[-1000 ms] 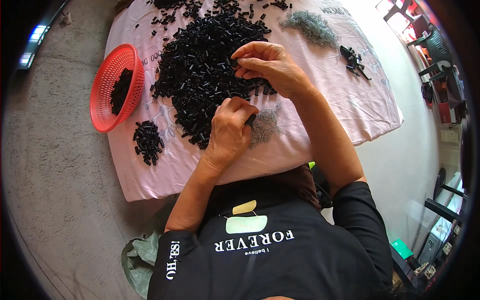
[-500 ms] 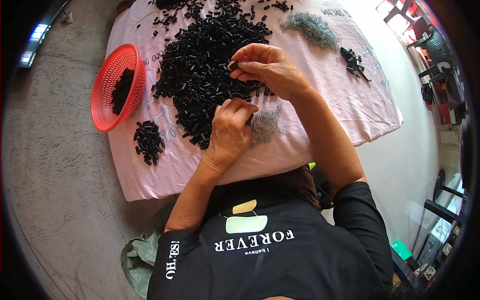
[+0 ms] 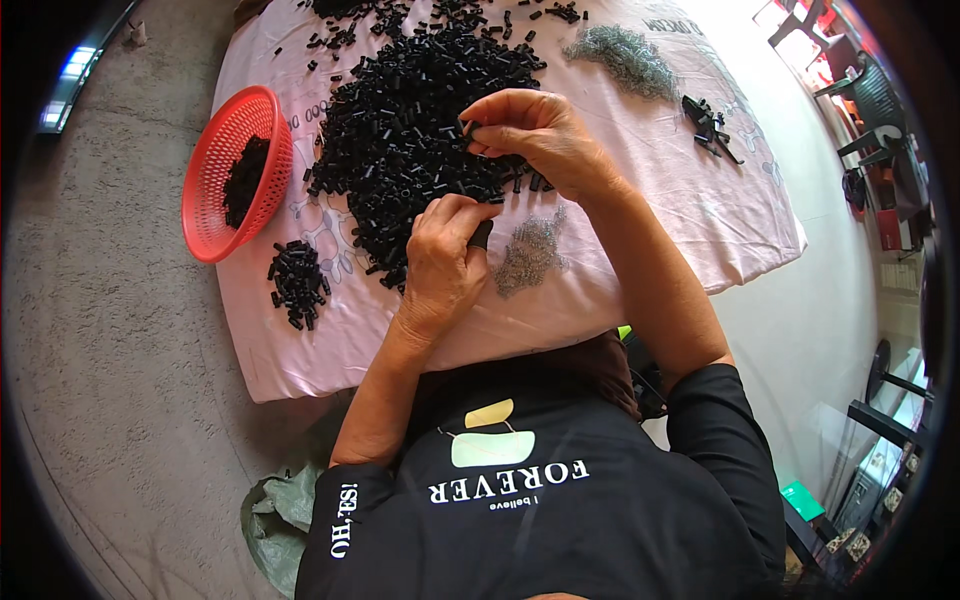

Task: Manually assemble small plastic and metal components at a workbench.

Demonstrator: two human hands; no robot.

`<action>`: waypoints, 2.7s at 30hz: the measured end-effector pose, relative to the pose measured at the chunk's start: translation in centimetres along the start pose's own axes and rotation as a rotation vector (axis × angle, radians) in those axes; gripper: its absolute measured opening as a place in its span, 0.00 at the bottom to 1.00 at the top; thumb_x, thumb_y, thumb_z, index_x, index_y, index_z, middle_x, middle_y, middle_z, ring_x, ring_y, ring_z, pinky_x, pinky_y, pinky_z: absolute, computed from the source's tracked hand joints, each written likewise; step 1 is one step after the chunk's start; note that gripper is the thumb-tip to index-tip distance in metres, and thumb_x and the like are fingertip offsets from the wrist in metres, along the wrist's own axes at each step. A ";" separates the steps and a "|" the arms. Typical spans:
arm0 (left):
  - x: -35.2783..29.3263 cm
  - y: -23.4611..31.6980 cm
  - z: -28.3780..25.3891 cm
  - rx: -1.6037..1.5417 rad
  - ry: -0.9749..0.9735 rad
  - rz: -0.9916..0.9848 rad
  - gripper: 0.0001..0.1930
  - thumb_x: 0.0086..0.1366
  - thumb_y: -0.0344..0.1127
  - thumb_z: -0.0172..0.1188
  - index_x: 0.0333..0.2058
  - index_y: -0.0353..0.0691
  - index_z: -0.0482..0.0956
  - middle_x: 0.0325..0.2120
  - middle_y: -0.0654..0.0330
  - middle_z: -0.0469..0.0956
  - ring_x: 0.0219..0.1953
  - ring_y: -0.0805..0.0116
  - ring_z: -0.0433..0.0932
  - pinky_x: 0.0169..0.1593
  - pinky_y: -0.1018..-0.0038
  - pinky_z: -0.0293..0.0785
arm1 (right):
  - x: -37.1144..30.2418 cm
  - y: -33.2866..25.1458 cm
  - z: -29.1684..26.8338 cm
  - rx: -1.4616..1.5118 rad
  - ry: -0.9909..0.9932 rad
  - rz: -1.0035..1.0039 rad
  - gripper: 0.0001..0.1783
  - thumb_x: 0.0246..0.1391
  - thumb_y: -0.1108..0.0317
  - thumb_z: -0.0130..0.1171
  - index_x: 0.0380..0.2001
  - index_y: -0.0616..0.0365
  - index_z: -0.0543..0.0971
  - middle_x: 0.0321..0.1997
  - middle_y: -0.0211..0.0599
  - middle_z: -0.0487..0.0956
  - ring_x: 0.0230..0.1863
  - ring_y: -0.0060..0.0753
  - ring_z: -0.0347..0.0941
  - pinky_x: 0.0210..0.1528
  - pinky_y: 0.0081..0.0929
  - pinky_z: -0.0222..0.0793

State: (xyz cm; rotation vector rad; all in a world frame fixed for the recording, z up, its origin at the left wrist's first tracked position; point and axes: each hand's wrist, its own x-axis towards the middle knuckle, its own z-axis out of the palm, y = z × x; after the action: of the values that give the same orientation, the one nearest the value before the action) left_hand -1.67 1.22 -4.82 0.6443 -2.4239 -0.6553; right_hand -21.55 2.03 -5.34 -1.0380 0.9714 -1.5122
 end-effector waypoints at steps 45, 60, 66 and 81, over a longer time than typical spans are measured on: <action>2.9 0.8 1.0 0.165 0.038 0.063 0.14 0.45 0.19 0.53 0.32 0.37 0.80 0.32 0.55 0.75 0.38 0.53 0.75 0.45 0.62 0.69 | -0.2 -0.6 -0.1 -0.042 0.257 -0.032 0.10 0.61 0.64 0.59 0.42 0.56 0.80 0.31 0.27 0.80 0.31 0.14 0.75 0.35 0.13 0.72; 4.1 0.3 1.4 0.165 -0.006 0.055 0.16 0.47 0.20 0.54 0.35 0.40 0.80 0.34 0.56 0.76 0.41 0.54 0.75 0.46 0.60 0.68 | 0.0 -0.6 -0.4 -0.039 0.296 -0.035 0.10 0.61 0.64 0.60 0.41 0.56 0.80 0.31 0.27 0.80 0.30 0.13 0.74 0.34 0.12 0.71; 4.3 1.1 2.1 0.141 -0.007 0.121 0.14 0.47 0.21 0.54 0.34 0.40 0.80 0.34 0.57 0.76 0.41 0.55 0.75 0.46 0.61 0.68 | 0.0 -0.6 -0.3 -0.064 0.286 -0.048 0.09 0.61 0.63 0.61 0.39 0.56 0.79 0.31 0.26 0.80 0.29 0.13 0.74 0.33 0.13 0.71; 3.5 0.6 1.1 0.213 0.036 0.004 0.11 0.45 0.27 0.58 0.31 0.41 0.79 0.33 0.58 0.76 0.41 0.58 0.74 0.47 0.62 0.61 | 0.0 -0.4 -0.8 -0.119 0.229 -0.013 0.09 0.62 0.64 0.59 0.42 0.57 0.79 0.30 0.25 0.79 0.28 0.12 0.72 0.31 0.10 0.68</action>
State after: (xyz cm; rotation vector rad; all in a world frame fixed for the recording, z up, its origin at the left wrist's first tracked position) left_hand -5.11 0.07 -3.96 0.7293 -2.4805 -0.3834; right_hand -22.42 2.15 -5.19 -0.9697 1.2291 -1.6252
